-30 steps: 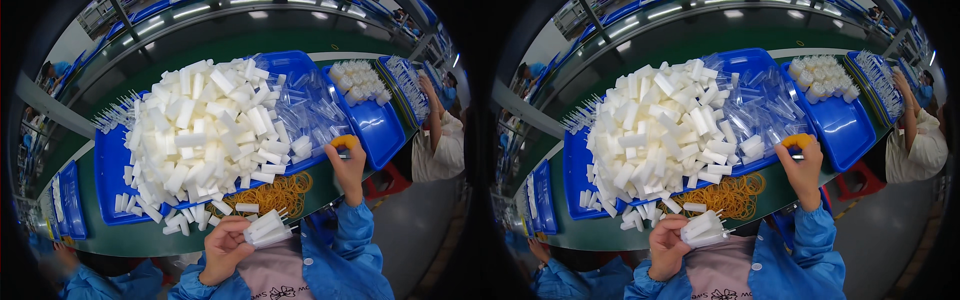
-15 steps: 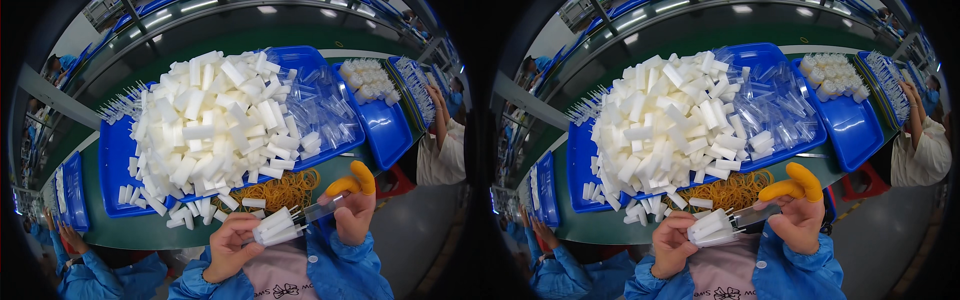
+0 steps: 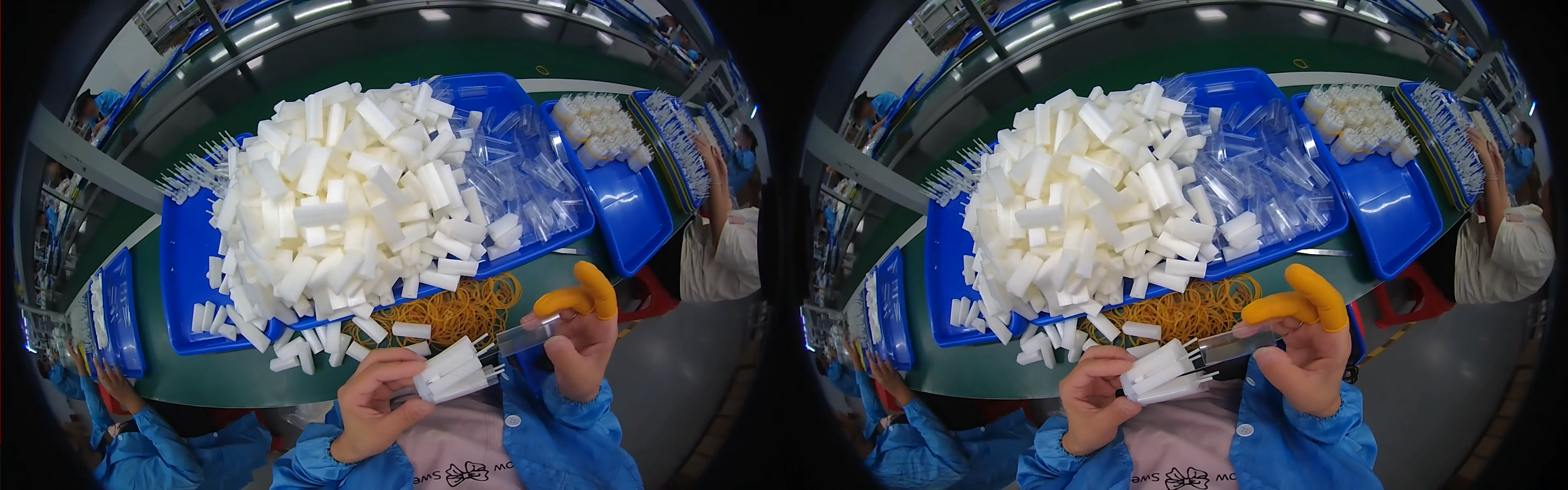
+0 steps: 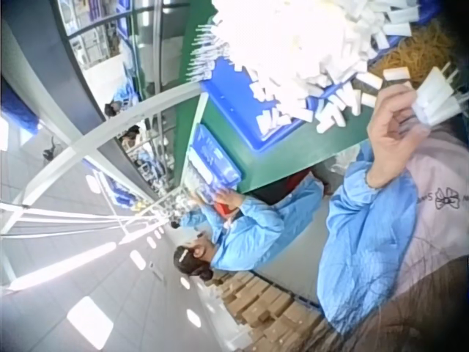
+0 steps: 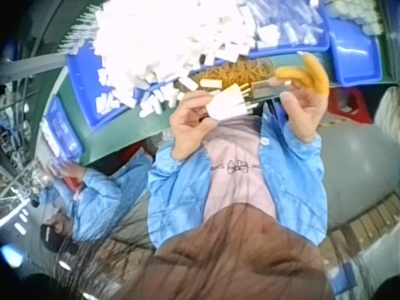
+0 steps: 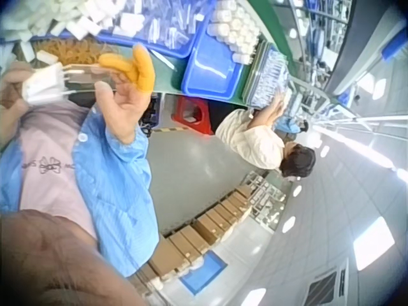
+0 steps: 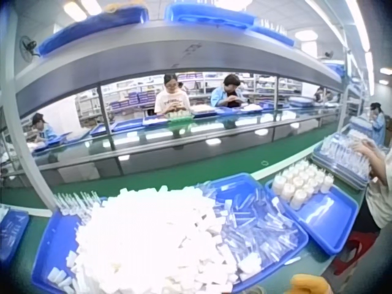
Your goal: The person assembles cotton swabs by inserting white cotton pieces into clear plastic tubes. They then bundle the assembled swabs with rubber bands and place them into a blue tray. The process is repeated continuously throughout the video.
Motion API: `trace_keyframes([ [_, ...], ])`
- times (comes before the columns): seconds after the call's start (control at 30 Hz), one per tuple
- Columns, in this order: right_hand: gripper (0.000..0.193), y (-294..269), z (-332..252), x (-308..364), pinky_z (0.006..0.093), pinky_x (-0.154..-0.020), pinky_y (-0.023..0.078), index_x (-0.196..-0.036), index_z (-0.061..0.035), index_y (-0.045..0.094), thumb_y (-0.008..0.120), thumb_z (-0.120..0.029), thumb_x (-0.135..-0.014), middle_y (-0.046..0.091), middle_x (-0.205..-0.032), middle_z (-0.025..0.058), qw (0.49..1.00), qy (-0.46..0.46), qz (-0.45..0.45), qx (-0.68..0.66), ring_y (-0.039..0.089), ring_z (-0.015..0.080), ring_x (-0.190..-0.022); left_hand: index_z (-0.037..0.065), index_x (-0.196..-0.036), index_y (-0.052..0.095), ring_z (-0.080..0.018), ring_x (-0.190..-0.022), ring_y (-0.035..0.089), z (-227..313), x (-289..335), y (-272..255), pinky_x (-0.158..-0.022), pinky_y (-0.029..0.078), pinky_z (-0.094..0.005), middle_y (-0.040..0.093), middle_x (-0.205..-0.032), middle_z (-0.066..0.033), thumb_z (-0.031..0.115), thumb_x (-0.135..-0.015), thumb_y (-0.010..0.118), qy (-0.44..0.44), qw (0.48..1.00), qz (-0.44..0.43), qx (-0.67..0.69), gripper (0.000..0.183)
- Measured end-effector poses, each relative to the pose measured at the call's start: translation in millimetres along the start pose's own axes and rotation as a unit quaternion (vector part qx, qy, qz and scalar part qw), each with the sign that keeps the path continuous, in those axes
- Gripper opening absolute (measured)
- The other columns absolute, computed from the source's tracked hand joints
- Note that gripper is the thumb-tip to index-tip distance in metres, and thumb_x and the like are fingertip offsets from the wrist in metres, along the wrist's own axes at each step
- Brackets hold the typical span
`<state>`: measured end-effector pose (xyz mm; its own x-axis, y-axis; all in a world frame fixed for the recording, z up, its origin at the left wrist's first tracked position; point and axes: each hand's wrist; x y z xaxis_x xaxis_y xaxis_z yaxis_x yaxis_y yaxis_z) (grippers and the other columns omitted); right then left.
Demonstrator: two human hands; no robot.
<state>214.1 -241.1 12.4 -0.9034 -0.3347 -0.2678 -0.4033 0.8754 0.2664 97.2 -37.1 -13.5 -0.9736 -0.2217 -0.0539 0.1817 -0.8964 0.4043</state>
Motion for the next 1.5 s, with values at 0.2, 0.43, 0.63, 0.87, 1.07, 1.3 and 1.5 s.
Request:
trace_keyframes([
  [0.2,0.067,4,7,1,0.0408,-0.090,0.048,-0.135,0.0053,0.029,0.057,0.009,-0.073,0.058,-0.108,0.0223,0.998,0.024,-0.047,-0.024,0.062,0.0290,-0.096,-0.006,-0.112,0.057,-0.0224,-0.105,0.056,-1,0,1,-0.088,0.049,-0.0317,0.049,-0.117,-0.0168,0.002,-0.072,0.076,0.010,1.000,-0.002,-0.029,0.045],
  [0.43,0.061,11,7,-1,0.0424,-0.092,0.048,-0.132,0.0053,0.032,0.054,0.011,-0.076,0.059,-0.108,0.0229,0.998,0.046,-0.042,0.001,0.062,0.0302,-0.099,0.000,-0.119,0.058,-0.0188,-0.090,0.056,21,-9,7,-0.076,0.049,-0.0290,0.050,-0.106,-0.0127,0.006,-0.069,0.076,0.064,0.936,-0.071,-0.338,0.054],
  [0.63,0.056,4,10,1,0.0410,-0.093,0.047,-0.128,0.0070,0.038,0.058,0.011,-0.076,0.059,-0.108,0.0220,0.994,0.053,-0.092,0.006,0.060,0.0306,-0.103,0.007,-0.114,0.064,-0.0186,-0.090,0.054,23,-7,5,-0.078,0.048,-0.0292,0.046,-0.102,-0.0101,0.001,-0.066,0.074,0.067,0.907,-0.113,-0.399,0.049],
  [0.87,0.048,1,6,3,0.0394,-0.093,0.047,-0.123,0.0072,0.043,0.060,0.009,-0.078,0.058,-0.112,0.0206,0.986,0.124,-0.109,-0.024,0.060,0.0296,-0.105,0.007,-0.109,0.067,-0.0200,-0.092,0.054,18,-11,-2,-0.078,0.048,-0.0299,0.046,-0.103,-0.0113,0.001,-0.064,0.074,0.097,0.900,-0.147,-0.399,0.045],
  [1.07,0.035,10,17,3,0.0401,-0.095,0.044,-0.113,0.0052,0.053,0.063,0.000,-0.080,0.057,-0.112,0.0198,0.992,0.078,-0.062,-0.074,0.058,0.0280,-0.104,0.005,-0.106,0.067,-0.0218,-0.089,0.056,15,-14,7,-0.076,0.048,-0.0303,0.051,-0.105,-0.0130,0.002,-0.064,0.074,0.118,0.924,0.005,-0.364,0.042],
  [1.3,0.029,3,23,0,0.0437,-0.102,0.032,-0.100,0.0010,0.062,0.070,-0.008,-0.074,0.058,-0.111,0.0160,0.989,0.033,-0.043,0.138,0.052,0.0270,-0.108,-0.004,-0.110,0.060,-0.0221,-0.101,0.057,0,-10,-9,-0.085,0.049,-0.0309,0.052,-0.114,-0.0153,0.001,-0.070,0.076,0.039,0.972,0.021,-0.231,0.044],
  [1.5,0.024,1,19,1,0.0510,-0.101,0.029,-0.088,-0.0028,0.067,0.076,-0.013,-0.069,0.064,-0.096,0.0085,0.975,-0.031,-0.066,0.210,0.052,0.0276,-0.107,-0.005,-0.116,0.054,-0.0222,-0.108,0.054,0,-7,-8,-0.094,0.046,-0.0341,0.048,-0.119,-0.0135,-0.002,-0.075,0.072,-0.050,0.998,0.013,0.028,0.046],
])
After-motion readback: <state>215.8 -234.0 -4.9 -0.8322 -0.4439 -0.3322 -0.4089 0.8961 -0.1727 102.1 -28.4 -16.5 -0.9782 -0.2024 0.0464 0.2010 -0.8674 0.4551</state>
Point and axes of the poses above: each hand's wrist, its own x-axis away from the middle knuckle, its own y-axis out of the palm, z = x × y
